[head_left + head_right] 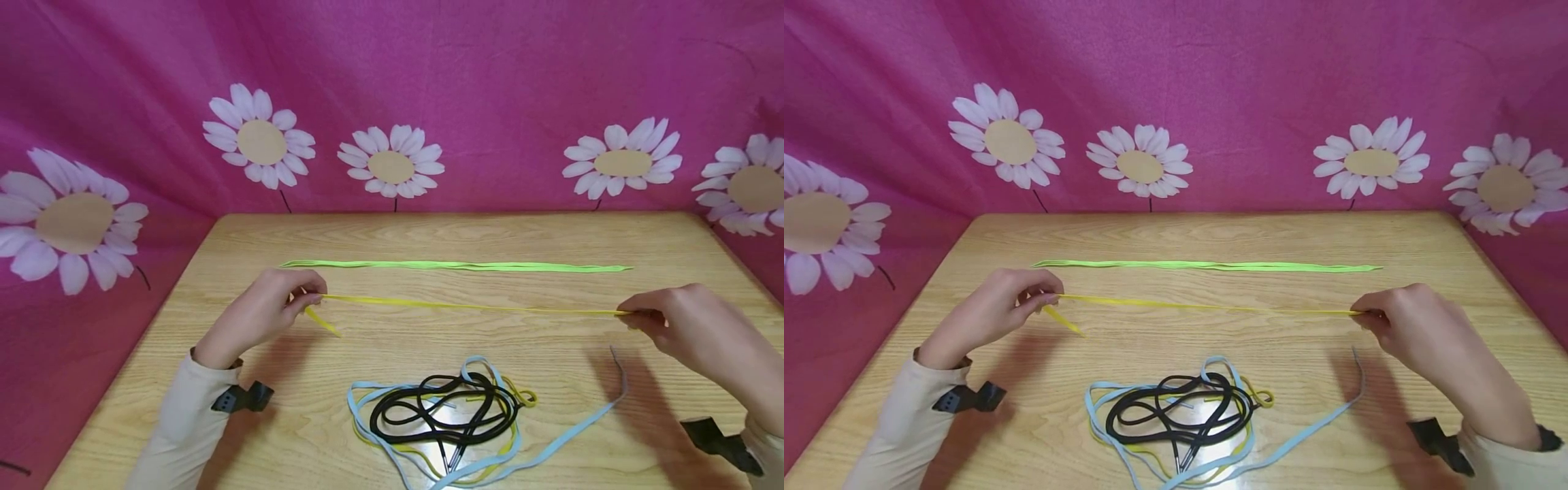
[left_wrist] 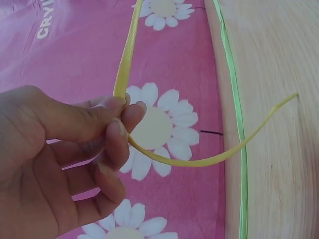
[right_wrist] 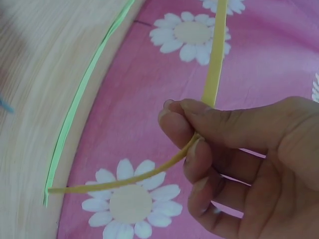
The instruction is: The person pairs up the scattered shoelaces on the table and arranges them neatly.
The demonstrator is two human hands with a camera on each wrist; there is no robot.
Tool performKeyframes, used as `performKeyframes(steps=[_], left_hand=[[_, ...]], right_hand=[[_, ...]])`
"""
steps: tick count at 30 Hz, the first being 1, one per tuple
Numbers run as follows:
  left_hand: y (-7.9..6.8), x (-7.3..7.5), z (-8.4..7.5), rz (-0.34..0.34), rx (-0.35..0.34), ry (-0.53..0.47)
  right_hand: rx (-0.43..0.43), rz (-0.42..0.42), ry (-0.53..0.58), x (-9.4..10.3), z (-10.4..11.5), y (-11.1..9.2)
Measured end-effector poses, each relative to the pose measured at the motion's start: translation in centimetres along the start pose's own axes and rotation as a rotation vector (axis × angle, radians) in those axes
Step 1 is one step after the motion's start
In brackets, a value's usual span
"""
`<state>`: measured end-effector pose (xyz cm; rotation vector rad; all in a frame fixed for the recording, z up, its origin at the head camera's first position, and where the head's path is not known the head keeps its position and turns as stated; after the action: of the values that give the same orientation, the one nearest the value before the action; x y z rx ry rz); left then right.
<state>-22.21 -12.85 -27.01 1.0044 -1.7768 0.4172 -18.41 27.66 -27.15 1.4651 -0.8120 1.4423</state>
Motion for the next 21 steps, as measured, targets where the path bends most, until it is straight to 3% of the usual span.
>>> performKeyframes(steps=[3,10,21], left_hand=[[-0.1,0.2,0.3,-0.002,0.017,0.009],[-0.4,0.6,0.8,-0.006,0.025,0.022],[-0.5,1.0,2.0,0.027,0.052,0.048]], right_hand=[[-0.013,-0.007,0.0,0.2,-0.7,-0.1],[0.017,-0.118,-0.039,1.6,-1.7,-0.5],[-0.026,-0.046,-0.036,0.2,-3.5,-0.4]])
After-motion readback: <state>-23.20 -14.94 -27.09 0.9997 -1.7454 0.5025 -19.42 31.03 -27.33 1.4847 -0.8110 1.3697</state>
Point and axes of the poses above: each hand's wrist, its own y-axis towards the middle knuckle, its own x-axis out of the back of the hand, z = x × y, the point moved 10 cm from there along y, towards the middle knuckle, and after that the axes turned 5 degrees about z, right-handed, at the moved point
